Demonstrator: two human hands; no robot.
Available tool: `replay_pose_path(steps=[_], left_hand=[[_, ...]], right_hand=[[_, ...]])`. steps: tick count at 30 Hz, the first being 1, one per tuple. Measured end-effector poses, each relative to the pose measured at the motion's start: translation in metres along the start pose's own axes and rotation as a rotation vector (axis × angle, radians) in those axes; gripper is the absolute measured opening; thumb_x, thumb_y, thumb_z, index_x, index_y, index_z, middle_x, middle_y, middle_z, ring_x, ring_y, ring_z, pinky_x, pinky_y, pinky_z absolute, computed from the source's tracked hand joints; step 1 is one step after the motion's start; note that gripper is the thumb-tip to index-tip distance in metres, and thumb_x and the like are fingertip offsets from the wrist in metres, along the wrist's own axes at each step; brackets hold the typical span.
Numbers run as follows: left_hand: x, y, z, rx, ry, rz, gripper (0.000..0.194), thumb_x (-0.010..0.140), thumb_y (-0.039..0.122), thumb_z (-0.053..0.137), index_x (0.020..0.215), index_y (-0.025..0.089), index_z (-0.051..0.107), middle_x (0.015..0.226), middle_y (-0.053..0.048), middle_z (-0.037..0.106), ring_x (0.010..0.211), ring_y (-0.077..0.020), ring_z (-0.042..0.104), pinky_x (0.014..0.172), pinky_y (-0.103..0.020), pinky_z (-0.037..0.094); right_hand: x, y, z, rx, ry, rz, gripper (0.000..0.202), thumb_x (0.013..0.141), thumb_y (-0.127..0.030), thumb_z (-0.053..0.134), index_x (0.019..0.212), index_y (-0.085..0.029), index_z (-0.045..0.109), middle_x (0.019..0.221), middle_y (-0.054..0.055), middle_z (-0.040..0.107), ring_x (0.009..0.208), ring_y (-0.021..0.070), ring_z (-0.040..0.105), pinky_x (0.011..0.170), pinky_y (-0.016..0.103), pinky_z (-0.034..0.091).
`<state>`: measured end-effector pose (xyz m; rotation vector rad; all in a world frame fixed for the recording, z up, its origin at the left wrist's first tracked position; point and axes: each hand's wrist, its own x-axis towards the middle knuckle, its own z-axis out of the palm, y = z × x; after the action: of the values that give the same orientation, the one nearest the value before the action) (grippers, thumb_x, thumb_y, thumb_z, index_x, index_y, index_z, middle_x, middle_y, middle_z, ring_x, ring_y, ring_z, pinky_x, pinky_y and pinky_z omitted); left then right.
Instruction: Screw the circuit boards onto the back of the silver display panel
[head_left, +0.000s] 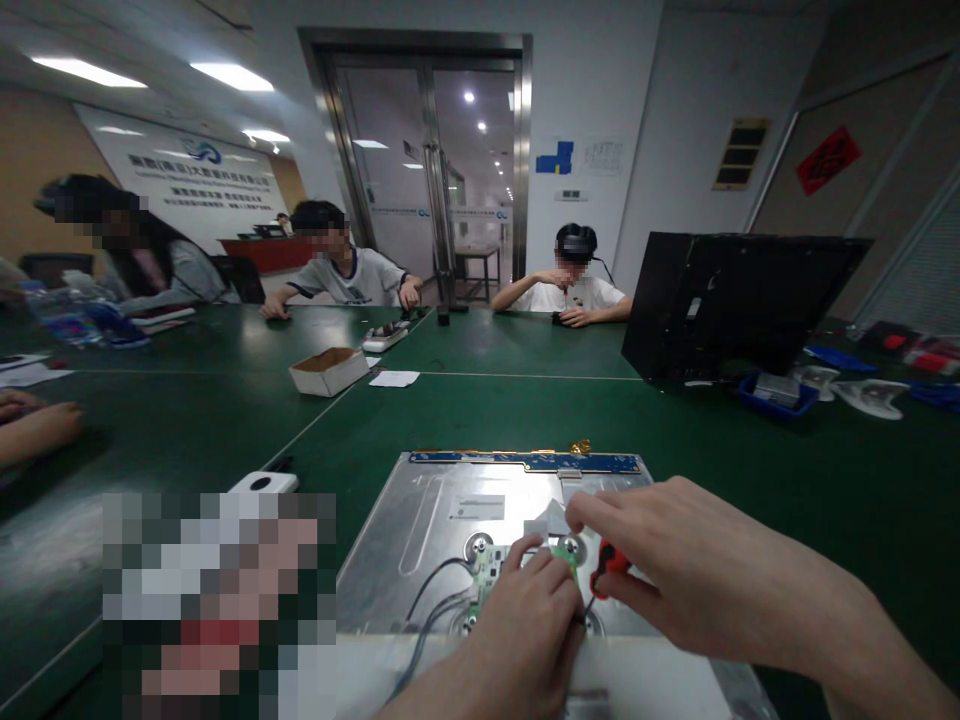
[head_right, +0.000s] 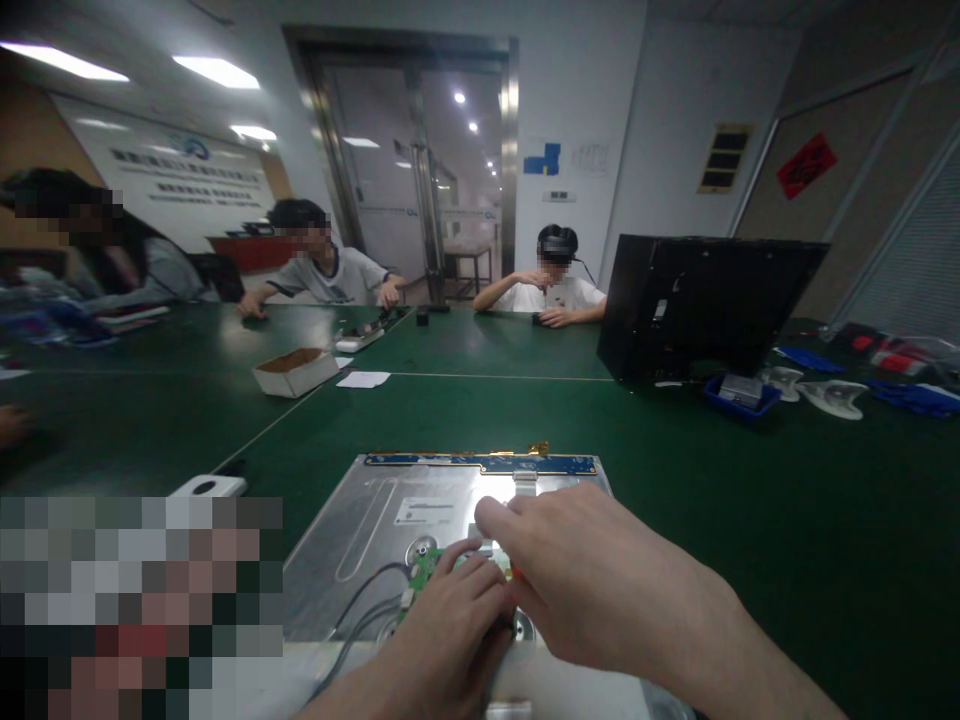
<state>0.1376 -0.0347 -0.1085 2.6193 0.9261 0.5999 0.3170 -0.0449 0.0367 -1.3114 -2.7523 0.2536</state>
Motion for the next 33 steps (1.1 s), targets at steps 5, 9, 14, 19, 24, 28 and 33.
replay_pose_path(steps=[5, 9, 14, 19, 24, 28, 33], left_hand=[[0.000, 0.000, 0.001, -0.011, 0.011, 0.005, 0.012, 0.083, 0.019, 0.053, 0.093, 0.020, 0.059, 0.100, -0.004, 0.063, 0.099, -0.0227, 0.054, 0.106, -0.046, 0.026], [0.001, -0.001, 0.001, -0.003, 0.011, 0.011, 0.008, 0.084, 0.019, 0.052, 0.089, 0.020, 0.058, 0.098, -0.004, 0.063, 0.099, -0.0225, 0.054, 0.106, -0.046, 0.025], [0.001, 0.000, -0.001, -0.003, -0.005, 0.016, 0.008, 0.084, 0.020, 0.051, 0.088, 0.020, 0.058, 0.095, -0.005, 0.063, 0.097, -0.0227, 0.055, 0.105, -0.046, 0.026], [0.002, -0.001, -0.001, 0.006, -0.024, 0.015, 0.005, 0.082, 0.020, 0.052, 0.083, 0.020, 0.057, 0.093, -0.004, 0.062, 0.094, -0.0222, 0.055, 0.105, -0.046, 0.027], [0.001, -0.002, 0.000, 0.006, -0.015, 0.019, 0.008, 0.081, 0.021, 0.054, 0.087, 0.020, 0.058, 0.096, -0.005, 0.062, 0.097, -0.0224, 0.054, 0.105, -0.045, 0.027], [0.001, -0.002, 0.000, 0.015, -0.018, 0.008, 0.005, 0.083, 0.021, 0.053, 0.085, 0.020, 0.057, 0.095, -0.004, 0.062, 0.097, -0.0222, 0.054, 0.107, -0.046, 0.025], [0.001, -0.003, 0.000, 0.011, -0.010, 0.014, 0.005, 0.081, 0.020, 0.054, 0.085, 0.020, 0.057, 0.093, -0.004, 0.062, 0.094, -0.0221, 0.055, 0.106, -0.046, 0.026]], right_hand=[[0.000, 0.002, 0.000, -0.031, 0.001, 0.022, 0.017, 0.085, -0.028, 0.060, 0.100, -0.026, 0.054, 0.085, 0.000, 0.066, 0.074, 0.0207, 0.062, 0.057, 0.030, 0.034], [-0.003, -0.002, -0.006, 0.018, -0.017, -0.022, 0.027, 0.079, -0.020, 0.060, 0.104, -0.024, 0.052, 0.094, 0.002, 0.063, 0.078, 0.0197, 0.059, 0.062, 0.030, 0.037], [-0.002, -0.002, -0.004, 0.006, -0.044, -0.032, 0.026, 0.078, -0.013, 0.060, 0.099, -0.023, 0.050, 0.091, 0.001, 0.063, 0.072, 0.0172, 0.058, 0.056, 0.028, 0.034], [0.000, 0.004, 0.003, -0.031, 0.013, 0.038, 0.017, 0.086, -0.024, 0.057, 0.102, -0.026, 0.050, 0.082, -0.001, 0.065, 0.069, 0.0199, 0.061, 0.053, 0.028, 0.029], [0.000, 0.002, 0.001, -0.037, 0.002, 0.002, 0.015, 0.085, -0.025, 0.058, 0.099, -0.025, 0.052, 0.085, 0.000, 0.066, 0.072, 0.0200, 0.061, 0.055, 0.029, 0.032], [-0.002, -0.003, -0.003, -0.018, -0.009, -0.036, 0.021, 0.078, -0.018, 0.060, 0.097, -0.022, 0.051, 0.090, 0.002, 0.063, 0.072, 0.0185, 0.058, 0.056, 0.029, 0.033], [-0.001, -0.001, 0.000, -0.015, -0.011, 0.010, 0.013, 0.082, -0.018, 0.058, 0.092, -0.023, 0.051, 0.082, 0.000, 0.063, 0.065, 0.0175, 0.057, 0.052, 0.028, 0.031]])
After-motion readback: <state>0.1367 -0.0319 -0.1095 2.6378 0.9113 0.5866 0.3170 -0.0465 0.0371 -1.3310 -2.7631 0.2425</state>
